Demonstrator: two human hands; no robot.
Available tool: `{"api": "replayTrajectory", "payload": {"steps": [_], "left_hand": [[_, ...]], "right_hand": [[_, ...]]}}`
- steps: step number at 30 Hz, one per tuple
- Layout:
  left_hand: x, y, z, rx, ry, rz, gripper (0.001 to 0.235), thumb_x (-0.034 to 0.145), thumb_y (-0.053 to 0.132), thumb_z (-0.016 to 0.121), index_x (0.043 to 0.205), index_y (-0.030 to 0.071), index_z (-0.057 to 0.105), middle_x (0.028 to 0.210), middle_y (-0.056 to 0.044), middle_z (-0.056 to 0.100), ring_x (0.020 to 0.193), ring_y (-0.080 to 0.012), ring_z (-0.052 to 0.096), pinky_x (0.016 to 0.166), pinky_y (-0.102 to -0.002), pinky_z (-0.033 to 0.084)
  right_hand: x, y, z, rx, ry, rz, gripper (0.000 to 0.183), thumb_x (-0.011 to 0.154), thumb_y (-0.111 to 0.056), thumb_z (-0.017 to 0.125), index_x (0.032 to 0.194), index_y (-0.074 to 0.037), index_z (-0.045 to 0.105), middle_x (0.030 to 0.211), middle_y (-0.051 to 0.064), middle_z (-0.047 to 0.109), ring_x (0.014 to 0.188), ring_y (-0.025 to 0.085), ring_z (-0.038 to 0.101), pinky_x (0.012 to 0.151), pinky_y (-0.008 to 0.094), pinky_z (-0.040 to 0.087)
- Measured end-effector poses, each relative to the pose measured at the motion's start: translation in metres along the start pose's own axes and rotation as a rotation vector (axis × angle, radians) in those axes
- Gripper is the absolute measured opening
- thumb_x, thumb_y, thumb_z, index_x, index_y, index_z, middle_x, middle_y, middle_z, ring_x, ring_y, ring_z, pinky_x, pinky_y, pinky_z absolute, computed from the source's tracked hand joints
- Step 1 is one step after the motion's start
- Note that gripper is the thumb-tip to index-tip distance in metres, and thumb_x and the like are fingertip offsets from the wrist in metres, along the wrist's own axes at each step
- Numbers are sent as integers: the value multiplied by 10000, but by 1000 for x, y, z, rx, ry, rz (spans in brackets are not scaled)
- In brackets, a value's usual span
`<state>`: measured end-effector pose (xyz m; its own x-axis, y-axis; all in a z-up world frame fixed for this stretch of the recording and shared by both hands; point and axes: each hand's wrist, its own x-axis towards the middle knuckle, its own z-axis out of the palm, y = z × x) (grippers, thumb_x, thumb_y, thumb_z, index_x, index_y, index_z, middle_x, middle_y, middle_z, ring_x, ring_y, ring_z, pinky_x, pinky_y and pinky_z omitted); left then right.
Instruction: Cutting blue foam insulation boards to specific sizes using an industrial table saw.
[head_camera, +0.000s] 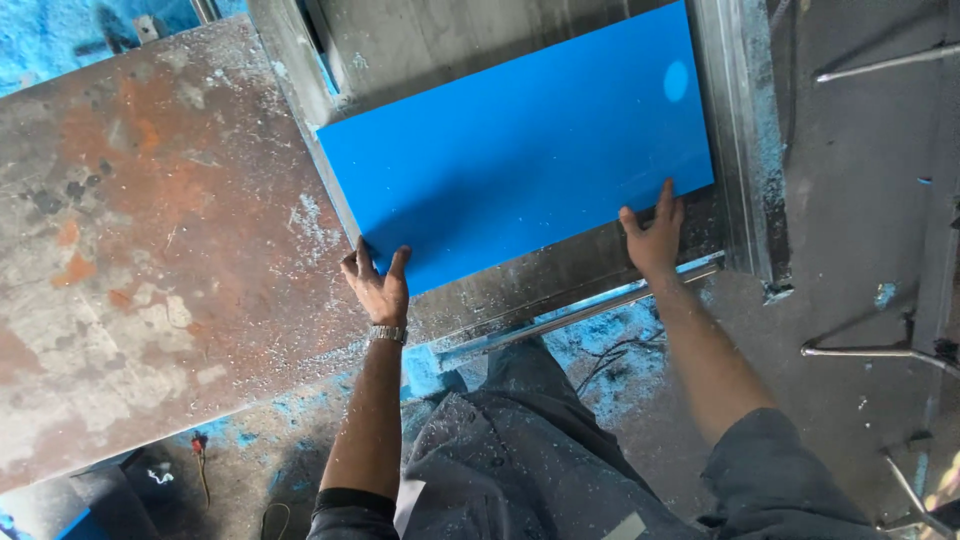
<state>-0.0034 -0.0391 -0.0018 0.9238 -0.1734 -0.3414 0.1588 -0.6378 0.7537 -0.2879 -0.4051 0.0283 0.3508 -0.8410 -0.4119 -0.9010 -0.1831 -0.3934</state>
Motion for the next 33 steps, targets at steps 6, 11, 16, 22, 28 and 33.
{"api": "replayTrajectory", "payload": {"steps": [6,11,16,22,28,33], "left_hand": [[1,24,21,53,81,-100,976,735,550,837,1486,7,531,1257,-158,479,1181,-341,523,987,-529,482],[5,47,29,23,108,-211,982,708,534,806,1510,48,517,1363,-168,446,1252,-361,510,995,-524,502],[9,63,35,64,111,-322,1000,683,552,798,1528,105,501,1367,-159,437,1254,-363,508,960,-548,523],[12,50,45,117,123,-298,1017,702,570,808,1532,86,477,1399,-194,429,1253,-372,522,978,-537,534],[-8,72,49,452,89,50,1168,787,699,792,1631,115,233,1574,-228,292,1455,-429,329,1180,-597,328],[-31,117,87,497,-463,528,1295,688,712,824,1597,173,77,1685,-185,6,1554,-378,56,1258,-597,112]], "right_hand": [[17,2,-2,14,14,-50,1001,985,-654,537,1665,-203,-43,1668,339,43,1451,559,363,1029,582,546],[27,7,-3,-59,-27,-22,998,1040,-571,559,1654,-150,-106,1611,394,43,1420,596,340,1014,605,515],[34,2,-6,-108,-19,-22,1016,1014,-581,547,1644,-137,-116,1615,374,71,1404,567,394,988,580,548],[36,1,-10,-162,-27,12,1025,1009,-555,587,1647,-139,-100,1600,376,72,1355,555,430,951,573,553],[19,19,-12,-331,79,-310,1027,941,-571,730,1685,-146,162,1527,280,276,1328,443,436,1032,614,467],[21,-46,-22,-509,36,-826,1044,796,-622,827,1592,-138,357,1550,253,277,1449,445,298,1175,655,345]]}}
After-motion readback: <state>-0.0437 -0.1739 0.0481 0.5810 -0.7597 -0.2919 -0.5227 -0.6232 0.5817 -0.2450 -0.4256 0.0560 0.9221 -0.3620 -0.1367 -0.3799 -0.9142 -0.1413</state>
